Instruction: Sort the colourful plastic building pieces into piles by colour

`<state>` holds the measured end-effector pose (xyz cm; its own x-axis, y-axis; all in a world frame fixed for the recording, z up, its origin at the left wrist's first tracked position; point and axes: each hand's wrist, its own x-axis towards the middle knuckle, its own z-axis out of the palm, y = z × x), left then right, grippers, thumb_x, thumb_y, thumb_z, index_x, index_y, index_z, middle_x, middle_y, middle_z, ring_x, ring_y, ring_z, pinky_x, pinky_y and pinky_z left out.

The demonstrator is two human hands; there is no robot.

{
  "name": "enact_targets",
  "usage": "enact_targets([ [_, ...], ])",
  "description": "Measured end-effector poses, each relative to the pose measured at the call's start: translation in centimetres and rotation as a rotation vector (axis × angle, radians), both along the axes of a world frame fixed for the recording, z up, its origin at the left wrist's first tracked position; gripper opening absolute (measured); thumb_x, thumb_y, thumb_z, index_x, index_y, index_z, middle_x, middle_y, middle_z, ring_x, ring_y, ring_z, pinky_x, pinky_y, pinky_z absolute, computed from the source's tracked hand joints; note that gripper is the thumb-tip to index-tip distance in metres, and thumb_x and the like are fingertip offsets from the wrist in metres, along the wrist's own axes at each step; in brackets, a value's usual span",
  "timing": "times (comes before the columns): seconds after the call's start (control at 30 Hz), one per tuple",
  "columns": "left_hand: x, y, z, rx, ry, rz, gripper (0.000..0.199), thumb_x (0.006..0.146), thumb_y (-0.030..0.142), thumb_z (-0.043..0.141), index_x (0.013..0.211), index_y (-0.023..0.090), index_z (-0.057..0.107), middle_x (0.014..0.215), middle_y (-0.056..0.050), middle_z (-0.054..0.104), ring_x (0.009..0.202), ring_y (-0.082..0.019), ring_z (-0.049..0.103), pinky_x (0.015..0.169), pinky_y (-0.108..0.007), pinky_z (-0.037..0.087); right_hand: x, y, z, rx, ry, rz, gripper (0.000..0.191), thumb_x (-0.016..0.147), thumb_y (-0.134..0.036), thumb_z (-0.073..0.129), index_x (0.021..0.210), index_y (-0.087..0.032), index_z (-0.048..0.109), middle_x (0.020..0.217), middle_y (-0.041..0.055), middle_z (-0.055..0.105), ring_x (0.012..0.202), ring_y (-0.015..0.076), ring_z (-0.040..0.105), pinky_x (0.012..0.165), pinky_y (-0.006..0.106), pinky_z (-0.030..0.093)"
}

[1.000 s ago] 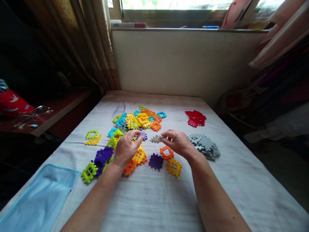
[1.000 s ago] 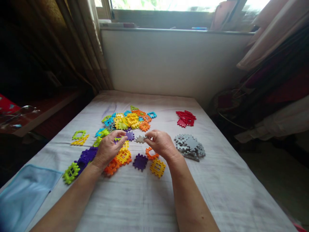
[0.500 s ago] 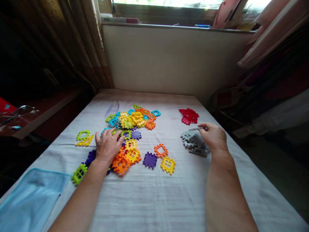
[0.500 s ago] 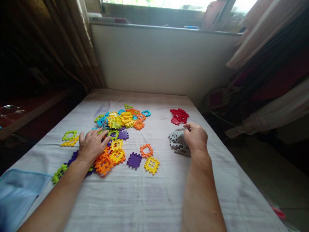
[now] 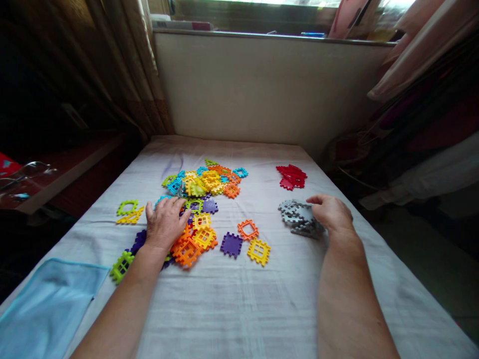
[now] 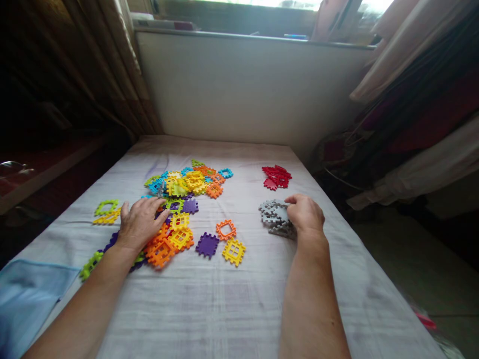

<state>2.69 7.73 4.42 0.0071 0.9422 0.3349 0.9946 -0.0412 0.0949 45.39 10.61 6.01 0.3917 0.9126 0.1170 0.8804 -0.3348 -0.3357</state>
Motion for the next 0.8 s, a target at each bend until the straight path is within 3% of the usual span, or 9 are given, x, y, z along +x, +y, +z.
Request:
enact_targets([
  [0.23,-0.5,0.0,-0.2,0.029,-0.003,-0.004,0.030,0.092,0.039,0.051,0.113,0.025,0.067,0.124,-0.011,0.070,0.121,-0.033,0.057,0.114,-0.063,0.019,-1.3,-0.1,1.1,-0.089,-0.032,-0.139,0.034,0.071,-0.018,0.059,0.094,-0.028,0.081,0.089,0.0078,0.077,0.077,0.0236,0.069,0.071,0.034,0.051],
  [0.37,-0.7,0.0,-0.1,0.015,-0.002,0.019,0.031,0.092,0.039,0.050,0.113,0.024,0.066,0.120,-0.012,0.072,0.123,-0.033,0.057,0.115,-0.062,0.020,-2.5,-0.2,2.0,-0.083,-0.072,-0.085,0.035,0.076,-0.023,0.054,0.099,-0.027,0.081,0.093,0.0085,0.077,0.076,0.0235,0.069,0.066,0.032,0.049],
  [0.53,-1.1,0.1,0.0,0.011,-0.025,0.050,0.033,0.091,0.039,0.050,0.114,0.022,0.066,0.118,-0.013,0.072,0.125,-0.034,0.056,0.114,-0.061,0.023,-3.4,-0.1,1.9,0.008,-0.118,-0.028,0.031,0.079,-0.035,0.055,0.095,-0.026,0.081,0.084,0.0080,0.077,0.069,0.0215,0.067,0.060,0.029,0.045],
  [0.8,-1.1,0.3,1.3,0.088,-0.176,0.087,0.029,0.091,0.033,0.049,0.112,0.022,0.065,0.114,-0.011,0.073,0.113,-0.029,0.064,0.113,-0.053,0.031,-6.5,-0.3,3.0,0.001,-0.077,0.112,0.033,0.085,-0.037,0.053,0.103,-0.026,0.078,0.096,0.0077,0.078,0.085,0.0236,0.070,0.068,0.030,0.047],
])
